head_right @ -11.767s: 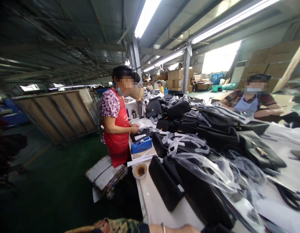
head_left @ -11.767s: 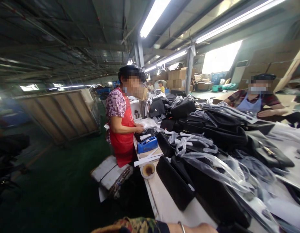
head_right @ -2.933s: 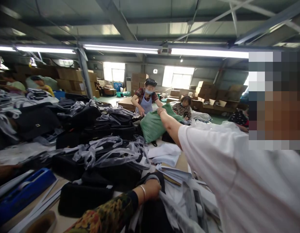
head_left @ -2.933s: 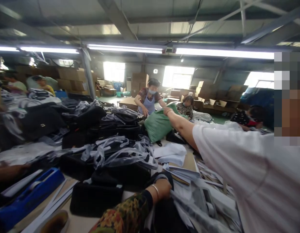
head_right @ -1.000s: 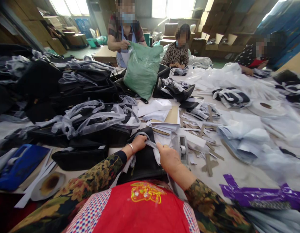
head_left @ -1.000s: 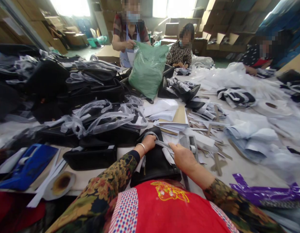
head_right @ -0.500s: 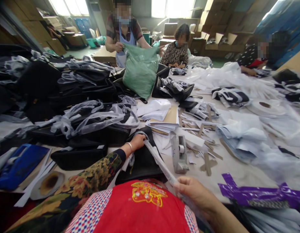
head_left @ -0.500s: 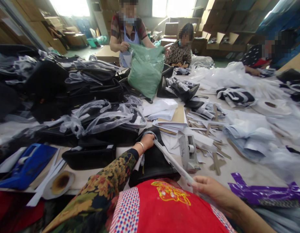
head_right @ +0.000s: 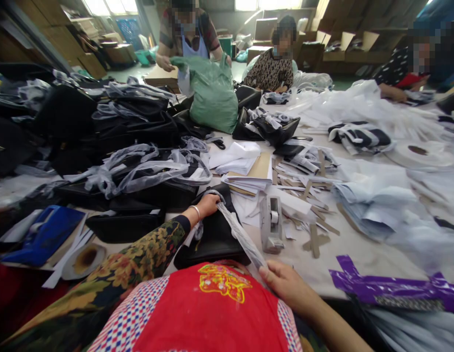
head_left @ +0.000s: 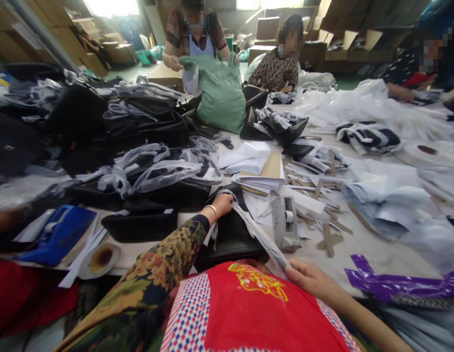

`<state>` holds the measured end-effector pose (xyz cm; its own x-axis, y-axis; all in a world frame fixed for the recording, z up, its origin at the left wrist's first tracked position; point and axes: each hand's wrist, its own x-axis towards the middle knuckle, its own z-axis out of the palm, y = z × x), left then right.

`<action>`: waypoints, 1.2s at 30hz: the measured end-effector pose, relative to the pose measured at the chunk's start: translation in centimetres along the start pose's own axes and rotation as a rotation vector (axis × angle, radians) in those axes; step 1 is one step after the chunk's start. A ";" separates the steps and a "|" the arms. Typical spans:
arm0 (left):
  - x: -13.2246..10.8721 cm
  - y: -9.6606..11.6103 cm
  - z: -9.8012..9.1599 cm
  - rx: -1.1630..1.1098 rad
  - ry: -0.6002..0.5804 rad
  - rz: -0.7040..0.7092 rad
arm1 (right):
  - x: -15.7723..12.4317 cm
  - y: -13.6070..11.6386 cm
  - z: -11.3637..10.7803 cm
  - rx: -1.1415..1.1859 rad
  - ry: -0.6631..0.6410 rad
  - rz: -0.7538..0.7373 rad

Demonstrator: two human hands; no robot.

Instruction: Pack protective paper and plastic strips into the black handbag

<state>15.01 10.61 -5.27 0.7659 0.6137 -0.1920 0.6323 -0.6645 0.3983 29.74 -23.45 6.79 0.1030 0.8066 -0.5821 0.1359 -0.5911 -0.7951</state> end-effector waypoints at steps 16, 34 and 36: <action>-0.5 1.0 -0.1 0.041 -0.012 -0.070 | -1.3 -4.9 -3.9 0.100 -0.279 -0.092; -7.0 8.6 -10.4 0.023 0.139 0.199 | 3.5 -8.1 -6.1 0.360 -0.299 -0.066; -7.5 10.8 -11.8 0.028 0.218 0.367 | 4.2 -9.0 -5.7 0.390 -0.315 -0.084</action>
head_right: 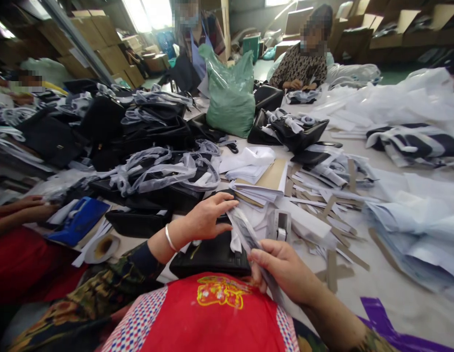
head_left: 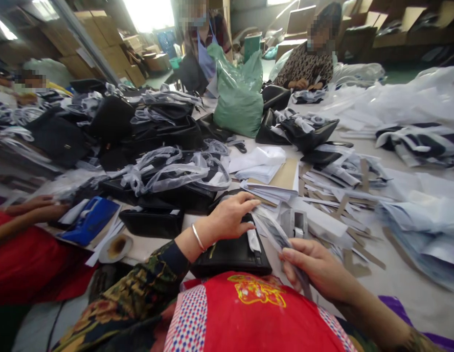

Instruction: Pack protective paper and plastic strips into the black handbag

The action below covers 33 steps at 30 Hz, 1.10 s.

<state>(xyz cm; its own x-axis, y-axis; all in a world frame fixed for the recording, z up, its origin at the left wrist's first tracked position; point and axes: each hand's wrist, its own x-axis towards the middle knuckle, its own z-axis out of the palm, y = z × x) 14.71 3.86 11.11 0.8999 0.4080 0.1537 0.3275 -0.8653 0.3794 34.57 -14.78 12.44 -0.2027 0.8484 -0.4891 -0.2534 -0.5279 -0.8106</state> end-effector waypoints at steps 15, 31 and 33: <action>5.3 -2.1 -3.4 0.343 0.108 0.079 | 6.2 -5.0 2.1 0.111 0.067 -0.189; 2.8 -5.1 -1.2 -0.547 0.556 -0.671 | 8.0 -4.1 2.8 0.132 0.127 -0.158; 1.5 -2.4 -0.4 -1.038 0.306 -0.598 | 9.9 -5.1 3.3 0.134 0.115 -0.171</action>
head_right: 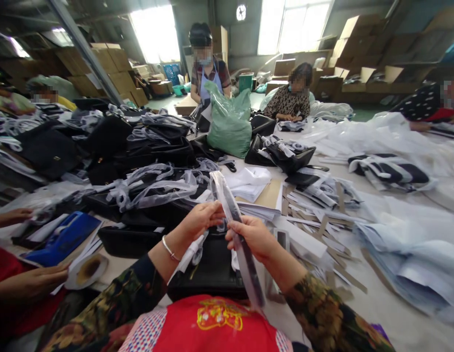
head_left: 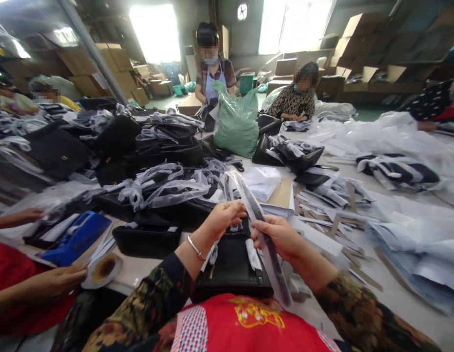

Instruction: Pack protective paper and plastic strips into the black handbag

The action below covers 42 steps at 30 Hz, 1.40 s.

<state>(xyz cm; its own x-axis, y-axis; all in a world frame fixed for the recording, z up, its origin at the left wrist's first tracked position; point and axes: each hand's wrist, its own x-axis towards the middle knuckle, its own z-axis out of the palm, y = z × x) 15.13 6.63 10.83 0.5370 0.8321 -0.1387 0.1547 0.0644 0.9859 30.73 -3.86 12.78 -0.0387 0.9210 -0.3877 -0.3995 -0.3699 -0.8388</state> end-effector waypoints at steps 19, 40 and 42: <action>-1.9 0.5 0.9 -0.596 0.068 -0.225 | 1.9 3.0 1.0 -0.150 -0.086 0.042; -5.1 -1.2 0.3 -0.298 0.262 -0.053 | 2.0 4.2 -0.6 -0.710 0.212 -0.374; -5.7 -0.9 0.6 -0.170 0.281 -0.003 | 1.2 4.1 -0.2 -0.502 0.158 -0.113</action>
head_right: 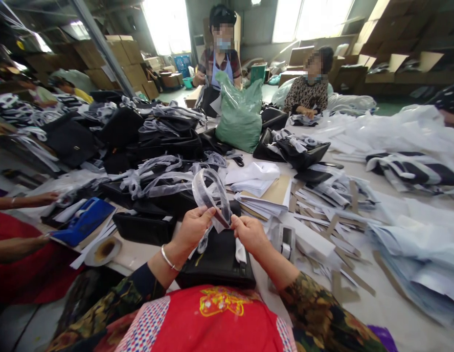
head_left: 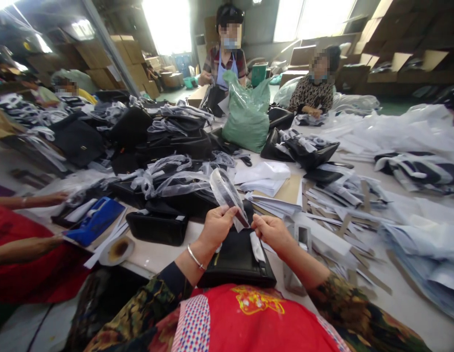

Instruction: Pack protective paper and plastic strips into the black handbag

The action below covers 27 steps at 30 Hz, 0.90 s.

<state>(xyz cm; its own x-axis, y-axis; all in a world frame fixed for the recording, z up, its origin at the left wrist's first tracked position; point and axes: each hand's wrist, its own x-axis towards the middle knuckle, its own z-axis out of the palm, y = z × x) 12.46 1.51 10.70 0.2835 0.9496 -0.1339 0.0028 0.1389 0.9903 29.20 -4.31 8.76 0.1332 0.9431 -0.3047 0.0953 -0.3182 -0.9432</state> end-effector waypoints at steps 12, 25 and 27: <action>-3.6 -1.0 0.0 0.211 -0.174 0.042 | 0.4 1.3 3.0 0.555 -0.127 0.217; -2.1 -2.8 -0.8 0.133 -0.091 -0.138 | 1.7 3.2 3.5 -0.964 -0.089 -0.508; -1.4 -3.4 -1.2 0.191 -0.063 -0.164 | 2.0 2.9 3.3 -1.096 -0.113 -0.552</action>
<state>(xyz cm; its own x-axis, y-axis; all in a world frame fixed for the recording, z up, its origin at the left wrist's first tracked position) 10.88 0.09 7.44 0.3237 0.8983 -0.2970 0.2329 0.2286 0.9452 26.49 -2.99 4.96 -0.2687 0.9624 0.0385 0.8961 0.2645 -0.3565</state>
